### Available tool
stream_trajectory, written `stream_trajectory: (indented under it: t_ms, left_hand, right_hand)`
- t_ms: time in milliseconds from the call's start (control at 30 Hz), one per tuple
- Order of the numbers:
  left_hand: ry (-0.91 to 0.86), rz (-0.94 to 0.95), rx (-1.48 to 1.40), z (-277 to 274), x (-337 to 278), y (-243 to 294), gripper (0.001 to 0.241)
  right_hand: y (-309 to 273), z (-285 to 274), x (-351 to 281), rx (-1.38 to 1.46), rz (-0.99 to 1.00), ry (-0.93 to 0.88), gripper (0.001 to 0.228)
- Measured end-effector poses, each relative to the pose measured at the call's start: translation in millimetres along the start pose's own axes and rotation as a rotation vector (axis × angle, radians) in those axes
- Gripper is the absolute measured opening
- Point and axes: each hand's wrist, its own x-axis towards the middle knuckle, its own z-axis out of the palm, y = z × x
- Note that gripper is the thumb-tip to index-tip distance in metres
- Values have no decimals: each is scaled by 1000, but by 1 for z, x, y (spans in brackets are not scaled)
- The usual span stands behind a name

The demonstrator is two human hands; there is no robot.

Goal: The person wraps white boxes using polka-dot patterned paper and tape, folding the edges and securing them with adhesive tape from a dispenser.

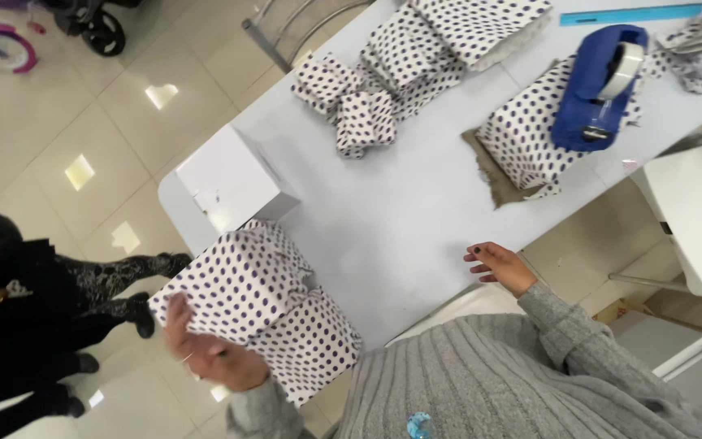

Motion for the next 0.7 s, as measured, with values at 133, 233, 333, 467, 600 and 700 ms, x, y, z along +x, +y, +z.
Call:
stream_trajectory:
  t_ms: [133,233,333,467,600,700]
  left_hand:
    - [-156,-196,-483,199,-25,61,60]
    - [-523,-936,-651,329,-41,61,68]
    - [-670,-1505,-744,460,-80,7,75]
    - [-968,-1572,-273,567,-134,-36,95]
    - [-1382,-1312,-18,617,-154,-45,89]
    - [-1076,-1677,-353,583,-132,6,89]
  right_hand:
    - [8,-64,-5,129,-44,46,47]
    - [30,-116,2,196,-25,65,44]
    - [48,-173,22,285,-11,90,43]
    - [14,-228,61,542,115,108,70]
    - [-25,-232,114,810,231,50,98]
    - [31,-229,219,898,179,102,81]
